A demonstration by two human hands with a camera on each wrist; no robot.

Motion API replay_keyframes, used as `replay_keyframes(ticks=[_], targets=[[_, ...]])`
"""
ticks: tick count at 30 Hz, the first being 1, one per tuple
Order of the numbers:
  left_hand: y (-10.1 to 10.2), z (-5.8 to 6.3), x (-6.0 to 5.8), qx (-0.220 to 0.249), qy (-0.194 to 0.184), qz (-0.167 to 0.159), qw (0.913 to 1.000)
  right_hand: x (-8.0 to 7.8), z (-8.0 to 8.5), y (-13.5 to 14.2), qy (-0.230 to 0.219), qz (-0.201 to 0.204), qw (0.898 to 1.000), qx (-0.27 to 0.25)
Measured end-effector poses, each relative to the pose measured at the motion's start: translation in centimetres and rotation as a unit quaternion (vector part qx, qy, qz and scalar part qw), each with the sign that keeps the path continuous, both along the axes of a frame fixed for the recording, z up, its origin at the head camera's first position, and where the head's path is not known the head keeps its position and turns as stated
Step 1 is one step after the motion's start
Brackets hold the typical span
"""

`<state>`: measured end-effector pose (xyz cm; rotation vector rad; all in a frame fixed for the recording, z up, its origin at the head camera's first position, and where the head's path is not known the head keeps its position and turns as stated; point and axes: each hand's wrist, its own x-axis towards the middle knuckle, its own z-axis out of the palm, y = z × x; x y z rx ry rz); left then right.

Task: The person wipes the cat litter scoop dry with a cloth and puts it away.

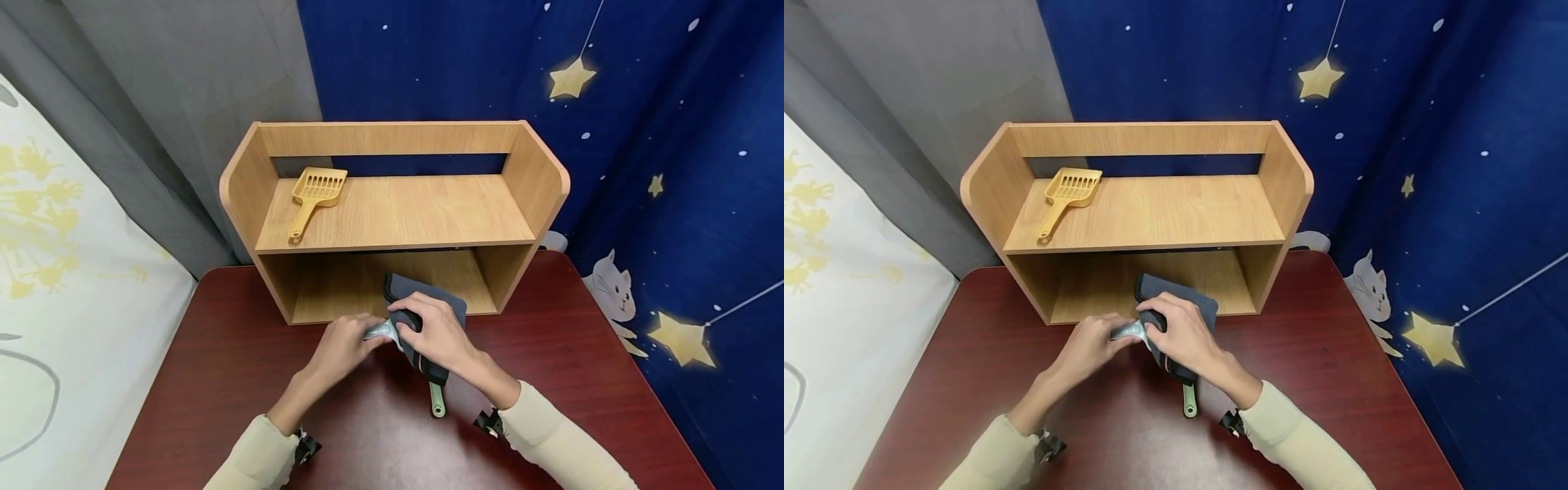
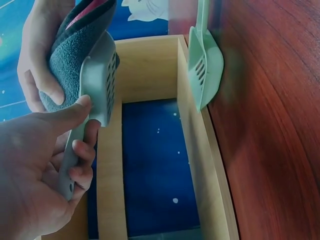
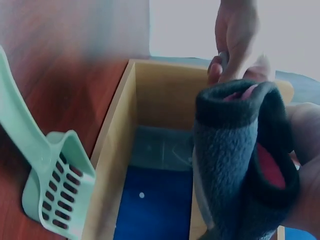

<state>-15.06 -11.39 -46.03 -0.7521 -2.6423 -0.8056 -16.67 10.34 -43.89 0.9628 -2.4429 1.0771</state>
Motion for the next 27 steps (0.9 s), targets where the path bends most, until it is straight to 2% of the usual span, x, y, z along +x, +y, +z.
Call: replay_keyframes(ticks=[9, 14, 20, 27], targets=[[-0.8, 0.3, 0.0, 0.015, 0.014, 0.013, 0.9997, -1.5, 0.9, 2.2, -0.007, -0.052, 0.998, 0.041], [-1.3, 0.3, 0.0, 0.021, 0.014, 0.02, 0.9995, -1.9, 1.2, 2.6, -0.001, -0.068, 0.997, 0.038], [-1.4, 0.1, 0.0, 0.018, 0.021, 0.021, 0.9994, -1.3, 0.8, 0.8, -0.026, -0.059, 0.997, 0.036], [-1.0, 0.4, -0.1, 0.014, 0.028, 0.016, 0.9994, -0.7, 0.6, -1.2, -0.058, -0.035, 0.997, -0.026]])
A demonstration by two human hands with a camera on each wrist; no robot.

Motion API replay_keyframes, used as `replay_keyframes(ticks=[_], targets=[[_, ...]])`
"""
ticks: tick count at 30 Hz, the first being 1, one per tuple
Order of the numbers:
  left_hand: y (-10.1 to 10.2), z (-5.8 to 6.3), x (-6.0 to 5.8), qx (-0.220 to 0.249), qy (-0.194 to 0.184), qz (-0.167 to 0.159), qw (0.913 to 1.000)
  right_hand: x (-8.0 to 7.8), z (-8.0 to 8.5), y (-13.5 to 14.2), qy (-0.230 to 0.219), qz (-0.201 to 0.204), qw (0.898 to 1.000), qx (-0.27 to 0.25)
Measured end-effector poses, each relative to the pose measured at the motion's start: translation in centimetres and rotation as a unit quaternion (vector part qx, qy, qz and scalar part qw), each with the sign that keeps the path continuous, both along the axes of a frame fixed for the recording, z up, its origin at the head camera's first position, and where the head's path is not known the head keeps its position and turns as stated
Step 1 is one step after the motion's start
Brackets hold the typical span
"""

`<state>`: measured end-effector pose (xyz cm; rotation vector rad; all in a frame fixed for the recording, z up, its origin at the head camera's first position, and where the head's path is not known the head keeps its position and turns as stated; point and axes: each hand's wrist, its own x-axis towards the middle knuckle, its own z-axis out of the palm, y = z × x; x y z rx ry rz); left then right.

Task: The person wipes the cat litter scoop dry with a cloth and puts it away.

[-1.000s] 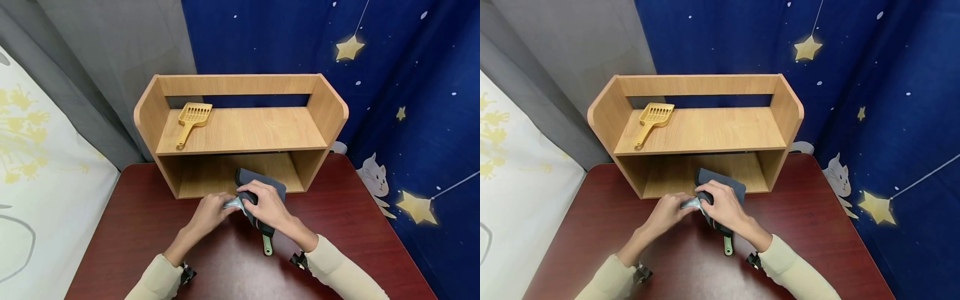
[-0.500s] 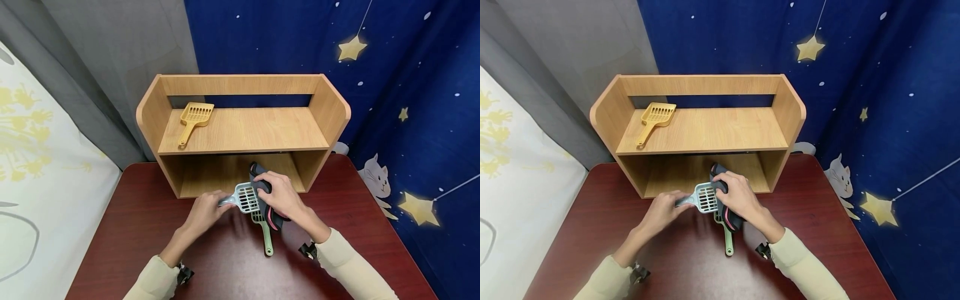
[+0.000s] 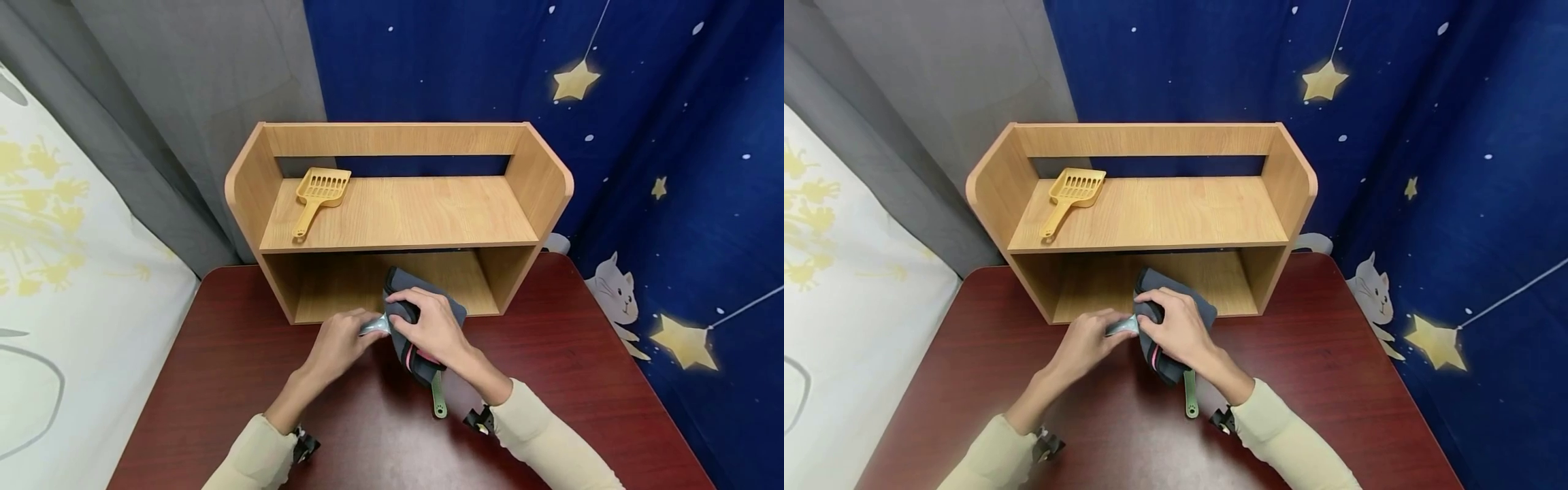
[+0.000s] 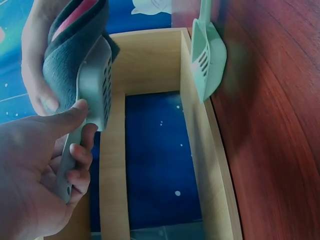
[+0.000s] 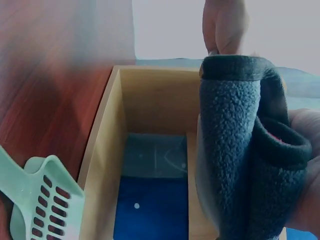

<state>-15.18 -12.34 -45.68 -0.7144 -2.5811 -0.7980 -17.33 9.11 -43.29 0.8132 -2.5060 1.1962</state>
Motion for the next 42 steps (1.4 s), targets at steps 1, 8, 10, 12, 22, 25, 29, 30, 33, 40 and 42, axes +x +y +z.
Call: replay_keyframes(ticks=[1, 8, 10, 12, 22, 25, 29, 30, 33, 40, 42], targets=[[0.0, 0.1, 0.0, 0.0, 0.002, 0.001, 1.0, 0.0, 0.0, -0.1, 0.0, 0.001, 1.0, -0.005], [-0.1, 0.1, 0.1, -0.001, 0.01, 0.006, 0.9999, -0.6, -0.1, 1.0, 0.01, 0.0, 1.0, 0.005], [-0.3, 0.1, 0.0, -0.001, 0.014, 0.01, 0.9998, -0.9, -0.1, 1.8, 0.017, -0.007, 1.0, 0.012], [-0.5, 0.0, 0.0, -0.001, 0.016, 0.015, 0.9998, -1.3, 0.0, 2.7, 0.025, -0.02, 0.999, 0.017], [-1.8, -0.3, 0.2, 0.005, 0.012, 0.024, 0.9996, -1.9, 0.7, 6.7, 0.0, -0.074, 0.997, -0.016], [-2.3, -0.1, 0.0, 0.012, 0.01, 0.026, 0.9995, -1.7, 0.9, 7.2, -0.036, -0.081, 0.995, -0.042], [-2.8, 0.0, -0.2, 0.02, 0.001, 0.025, 0.9995, -1.3, 0.7, 7.8, -0.073, -0.08, 0.991, -0.082], [-2.9, 0.0, -0.3, 0.023, -0.003, 0.025, 0.9994, -1.2, 0.6, 7.9, -0.079, -0.075, 0.99, -0.092], [-3.2, -0.1, -0.4, 0.032, -0.013, 0.03, 0.9989, -0.8, 0.2, 8.0, -0.094, -0.052, 0.986, -0.124], [-3.4, -0.2, -0.8, 0.048, -0.027, 0.038, 0.9978, 0.6, -1.0, 6.4, -0.115, 0.009, 0.968, -0.224], [-3.3, -0.2, -0.9, 0.05, -0.024, 0.038, 0.9977, 1.0, -1.5, 5.5, -0.113, 0.013, 0.963, -0.243]])
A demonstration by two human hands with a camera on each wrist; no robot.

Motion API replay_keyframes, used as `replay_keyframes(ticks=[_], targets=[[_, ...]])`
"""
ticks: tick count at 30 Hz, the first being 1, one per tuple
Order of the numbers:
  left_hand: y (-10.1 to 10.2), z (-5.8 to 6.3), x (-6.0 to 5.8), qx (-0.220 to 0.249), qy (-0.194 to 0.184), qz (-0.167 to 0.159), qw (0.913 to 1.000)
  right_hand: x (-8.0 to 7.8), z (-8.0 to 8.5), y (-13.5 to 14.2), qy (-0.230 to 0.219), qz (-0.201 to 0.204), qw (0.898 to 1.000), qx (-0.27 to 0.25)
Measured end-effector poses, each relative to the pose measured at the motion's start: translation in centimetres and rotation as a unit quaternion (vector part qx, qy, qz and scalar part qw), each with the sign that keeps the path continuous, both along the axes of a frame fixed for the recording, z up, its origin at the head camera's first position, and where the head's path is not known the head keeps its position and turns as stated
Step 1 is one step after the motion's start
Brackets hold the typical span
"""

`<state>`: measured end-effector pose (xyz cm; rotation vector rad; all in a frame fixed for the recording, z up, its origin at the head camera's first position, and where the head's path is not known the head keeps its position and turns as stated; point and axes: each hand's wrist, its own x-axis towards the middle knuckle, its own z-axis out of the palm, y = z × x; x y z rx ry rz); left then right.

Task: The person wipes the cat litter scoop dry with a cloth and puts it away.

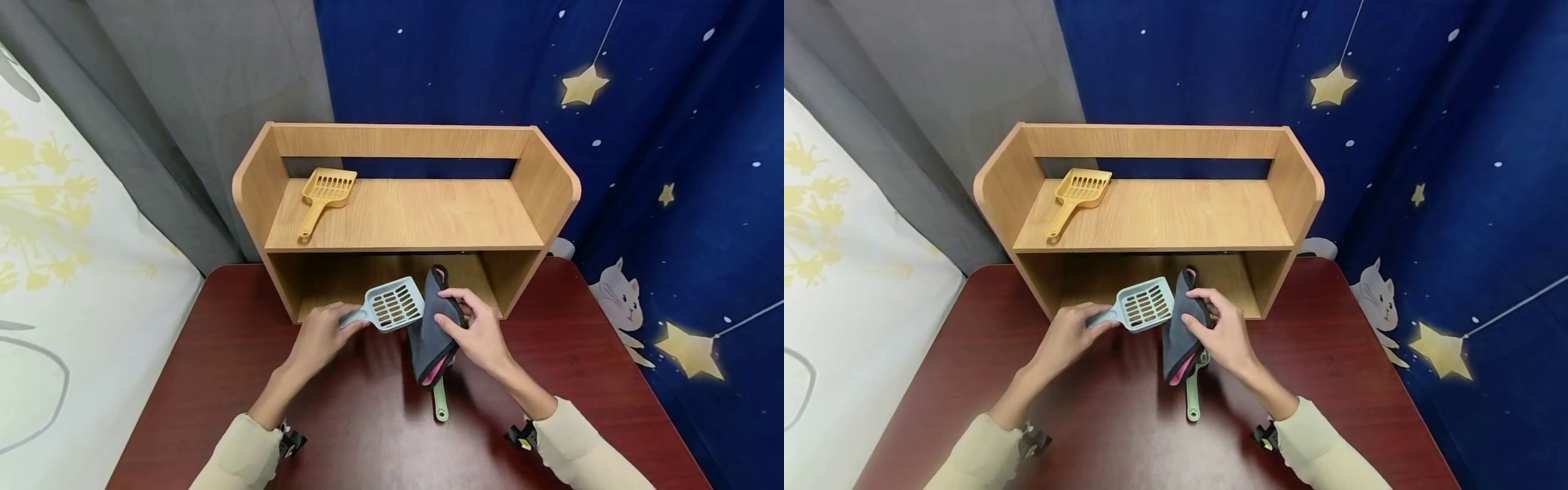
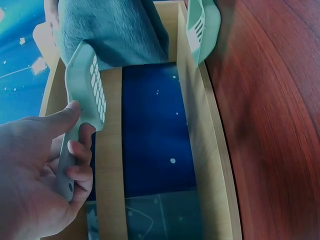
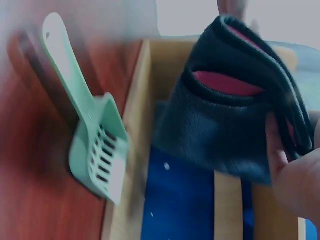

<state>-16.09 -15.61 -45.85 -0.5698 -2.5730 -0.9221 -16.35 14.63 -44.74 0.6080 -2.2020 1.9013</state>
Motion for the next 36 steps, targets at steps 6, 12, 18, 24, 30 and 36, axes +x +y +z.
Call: replay_keyframes(ticks=[6, 12, 18, 24, 30, 36], targets=[[0.9, 0.0, -0.3, 0.009, -0.001, 0.025, 0.9997, 1.1, -1.1, -2.9, 0.024, -0.022, 0.999, -0.035], [1.9, 0.3, -0.3, 0.018, -0.007, 0.042, 0.9989, 2.4, -2.0, -6.0, 0.078, -0.017, 0.997, -0.007], [2.3, 0.3, -0.1, 0.018, -0.011, 0.048, 0.9987, 2.9, -2.3, -7.0, 0.122, 0.003, 0.992, 0.016], [1.9, 0.6, 0.1, 0.036, -0.016, 0.042, 0.9984, 1.1, -2.1, -4.4, 0.095, -0.051, 0.994, 0.007], [1.4, 0.8, 0.4, 0.046, -0.023, 0.039, 0.9979, -1.0, -1.5, -1.9, 0.079, -0.058, 0.994, -0.038], [1.3, 0.6, 0.4, 0.054, -0.018, 0.039, 0.9976, -1.1, -1.4, -2.3, 0.09, -0.051, 0.994, -0.028]])
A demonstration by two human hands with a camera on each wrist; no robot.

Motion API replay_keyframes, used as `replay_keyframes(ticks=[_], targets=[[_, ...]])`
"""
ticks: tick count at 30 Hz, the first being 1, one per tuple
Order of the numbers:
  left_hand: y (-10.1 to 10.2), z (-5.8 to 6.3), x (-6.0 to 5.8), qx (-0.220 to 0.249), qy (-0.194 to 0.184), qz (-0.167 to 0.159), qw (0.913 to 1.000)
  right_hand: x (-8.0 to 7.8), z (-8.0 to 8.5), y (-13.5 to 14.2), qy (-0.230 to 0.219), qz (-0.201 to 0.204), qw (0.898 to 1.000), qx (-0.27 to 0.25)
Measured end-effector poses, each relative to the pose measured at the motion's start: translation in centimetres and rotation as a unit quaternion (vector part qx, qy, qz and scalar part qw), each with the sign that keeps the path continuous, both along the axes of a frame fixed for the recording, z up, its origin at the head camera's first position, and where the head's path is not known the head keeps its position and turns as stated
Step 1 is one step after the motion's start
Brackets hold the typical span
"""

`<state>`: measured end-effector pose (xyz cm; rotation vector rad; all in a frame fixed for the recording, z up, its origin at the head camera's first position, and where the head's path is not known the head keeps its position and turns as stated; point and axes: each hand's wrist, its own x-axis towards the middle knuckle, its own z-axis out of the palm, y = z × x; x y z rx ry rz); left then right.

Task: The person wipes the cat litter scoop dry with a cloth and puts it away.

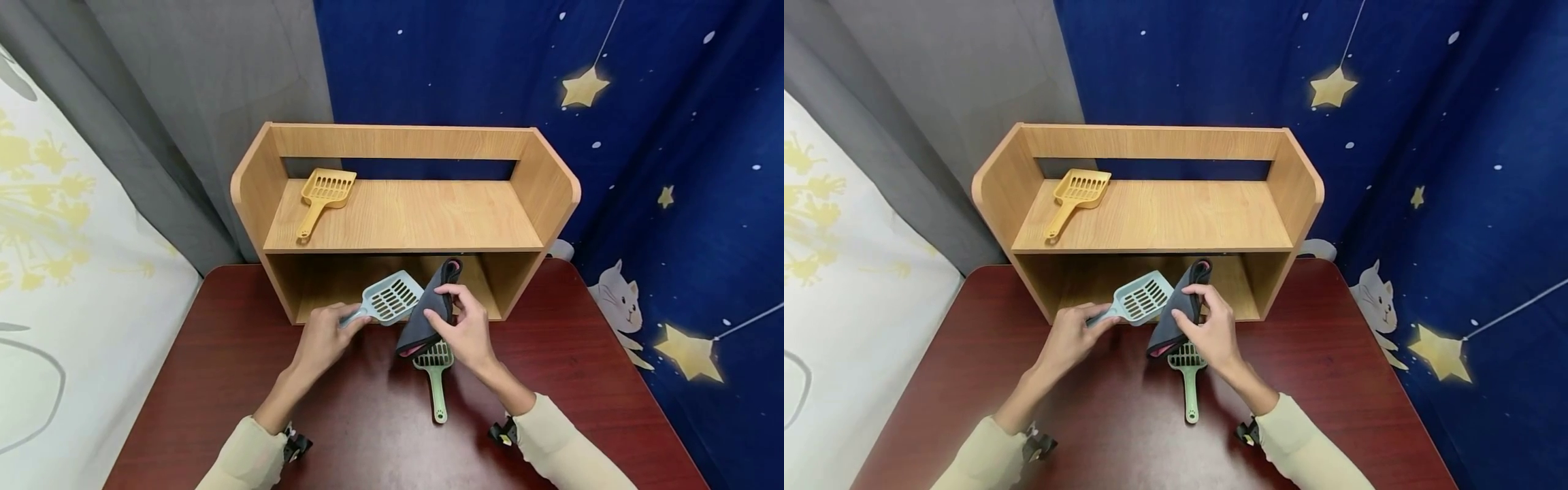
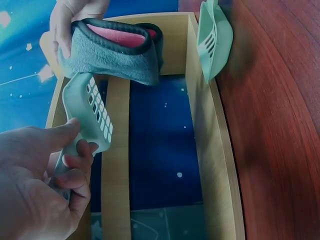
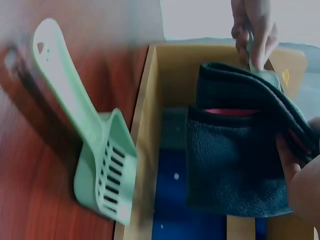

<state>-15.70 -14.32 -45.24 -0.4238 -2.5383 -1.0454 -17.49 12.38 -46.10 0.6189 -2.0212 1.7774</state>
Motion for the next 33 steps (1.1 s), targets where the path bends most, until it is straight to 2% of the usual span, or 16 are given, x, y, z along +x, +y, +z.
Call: replay_keyframes(ticks=[6, 11, 14, 18, 23, 29, 33], targets=[[0.2, -0.3, -0.3, 0.007, 0.012, 0.01, 0.9998, 1.2, -0.7, -2.5, 0.032, 0.007, 0.999, 0.032], [0.5, -0.2, -0.5, -0.002, 0.006, 0.017, 0.9998, 2.3, -1.0, -4.4, 0.063, 0.024, 0.995, 0.072], [0.6, -0.1, -0.5, -0.005, 0.001, 0.018, 0.9998, 2.5, -1.2, -4.8, 0.074, 0.035, 0.993, 0.088], [0.5, 0.0, -0.4, -0.006, -0.001, 0.016, 0.9999, 2.3, -1.2, -4.3, 0.076, 0.014, 0.993, 0.094], [0.3, 0.1, -0.2, -0.004, 0.001, 0.011, 0.9999, 1.3, -0.8, -2.8, 0.047, -0.036, 0.995, 0.08], [-0.3, 0.4, 0.2, -0.002, -0.002, 0.003, 1.0, -0.2, 0.5, -0.5, -0.028, -0.024, 0.999, 0.011], [-0.8, 0.3, 0.0, -0.007, 0.001, 0.02, 0.9998, -0.8, 1.0, 1.1, -0.041, -0.019, 0.999, -0.007]])
